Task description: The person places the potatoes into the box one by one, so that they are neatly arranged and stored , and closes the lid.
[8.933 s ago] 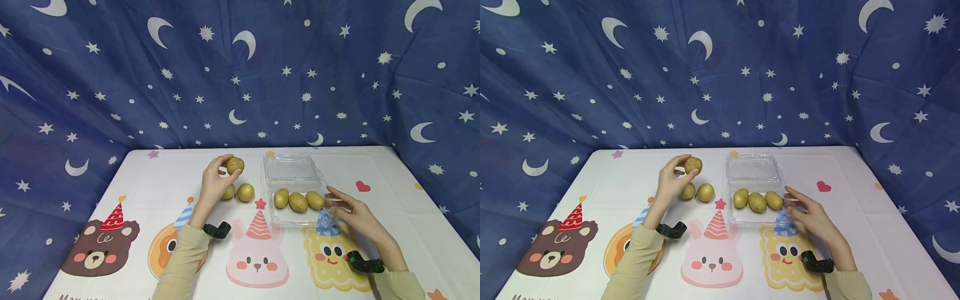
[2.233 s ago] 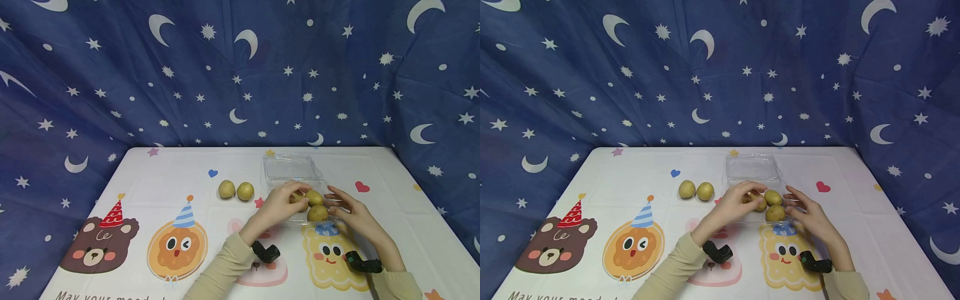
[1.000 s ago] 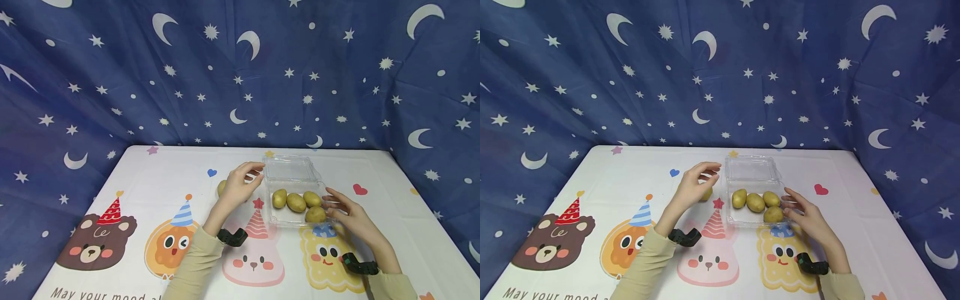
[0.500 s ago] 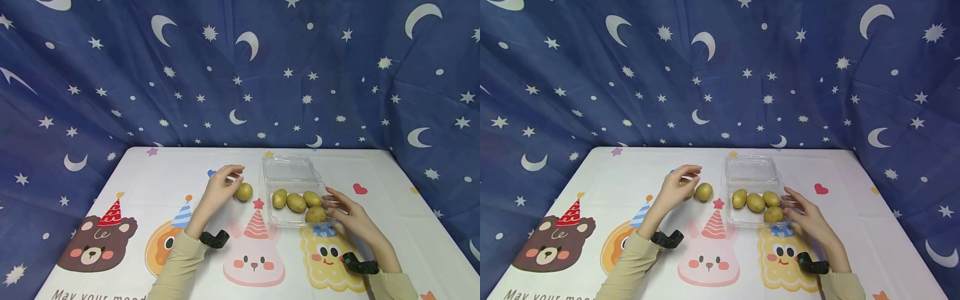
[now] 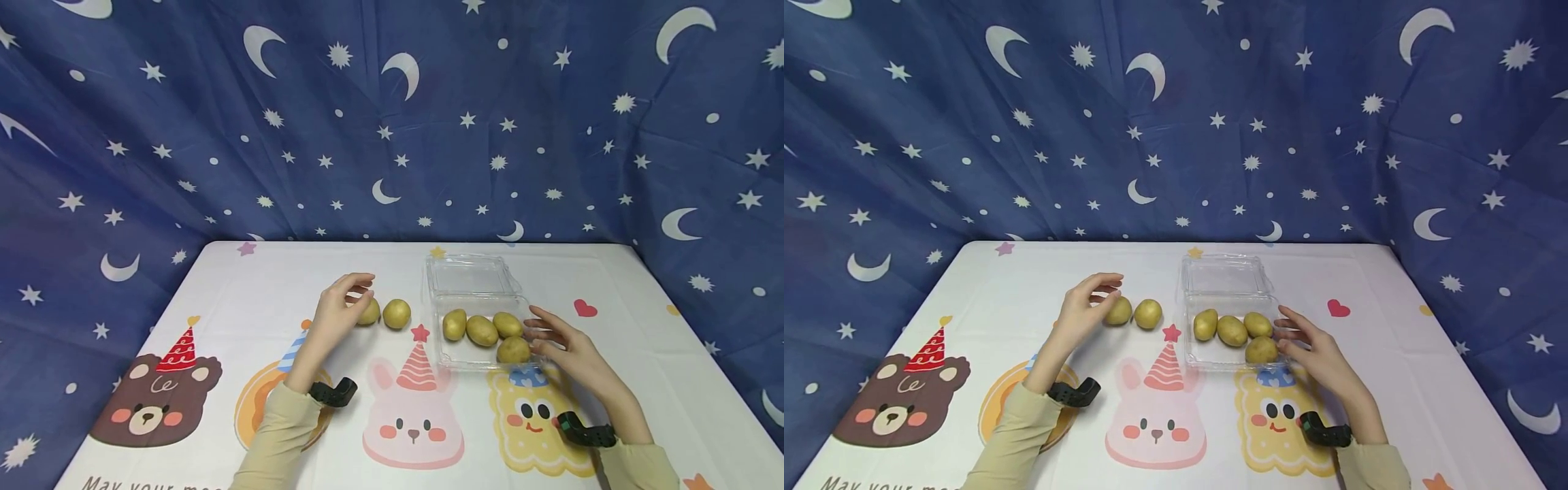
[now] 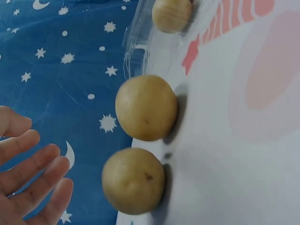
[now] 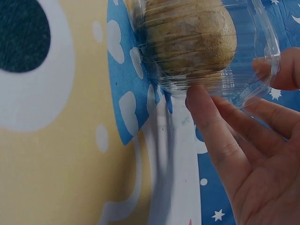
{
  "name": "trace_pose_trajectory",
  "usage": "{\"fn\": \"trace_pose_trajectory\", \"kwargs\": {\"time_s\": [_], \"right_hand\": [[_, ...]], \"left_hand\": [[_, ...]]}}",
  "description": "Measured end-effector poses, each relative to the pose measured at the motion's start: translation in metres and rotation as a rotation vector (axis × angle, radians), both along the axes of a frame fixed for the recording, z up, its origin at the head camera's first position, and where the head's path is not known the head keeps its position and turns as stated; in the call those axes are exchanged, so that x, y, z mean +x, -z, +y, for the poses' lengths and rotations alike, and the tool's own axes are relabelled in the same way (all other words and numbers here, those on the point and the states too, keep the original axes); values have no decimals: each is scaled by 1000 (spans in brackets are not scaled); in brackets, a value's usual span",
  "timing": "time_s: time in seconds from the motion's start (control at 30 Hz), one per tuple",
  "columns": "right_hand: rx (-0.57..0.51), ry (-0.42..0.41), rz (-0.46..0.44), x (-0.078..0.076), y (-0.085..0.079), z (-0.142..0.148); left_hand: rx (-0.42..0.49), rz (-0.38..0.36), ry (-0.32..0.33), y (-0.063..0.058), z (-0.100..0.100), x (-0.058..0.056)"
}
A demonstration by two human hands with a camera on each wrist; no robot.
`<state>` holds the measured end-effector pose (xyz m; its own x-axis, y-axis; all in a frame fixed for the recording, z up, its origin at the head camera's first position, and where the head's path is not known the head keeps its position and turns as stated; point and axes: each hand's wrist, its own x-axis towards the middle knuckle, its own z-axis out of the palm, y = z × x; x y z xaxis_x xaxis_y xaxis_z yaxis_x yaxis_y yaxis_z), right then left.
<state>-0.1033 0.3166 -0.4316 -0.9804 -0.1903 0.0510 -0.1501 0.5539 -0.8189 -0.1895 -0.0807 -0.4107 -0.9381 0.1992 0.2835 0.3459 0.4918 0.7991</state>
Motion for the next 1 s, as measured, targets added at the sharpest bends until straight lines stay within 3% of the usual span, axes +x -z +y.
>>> {"fn": "trace_pose_trajectory", "kwargs": {"time_s": [0.4,0.6,0.8,1.0], "right_hand": [[28,21,-32,0,-2,-1],[46,28,-35,0,-4,-1],[52,33,-33,1,-4,-1],[50,31,-35,0,-4,-1]], "left_hand": [[-55,-25,-54,17,-10,-7],[-44,-51,-28,23,-13,-8],[-48,-128,28,28,-15,-9],[-65,-168,36,32,-16,-9]]}}
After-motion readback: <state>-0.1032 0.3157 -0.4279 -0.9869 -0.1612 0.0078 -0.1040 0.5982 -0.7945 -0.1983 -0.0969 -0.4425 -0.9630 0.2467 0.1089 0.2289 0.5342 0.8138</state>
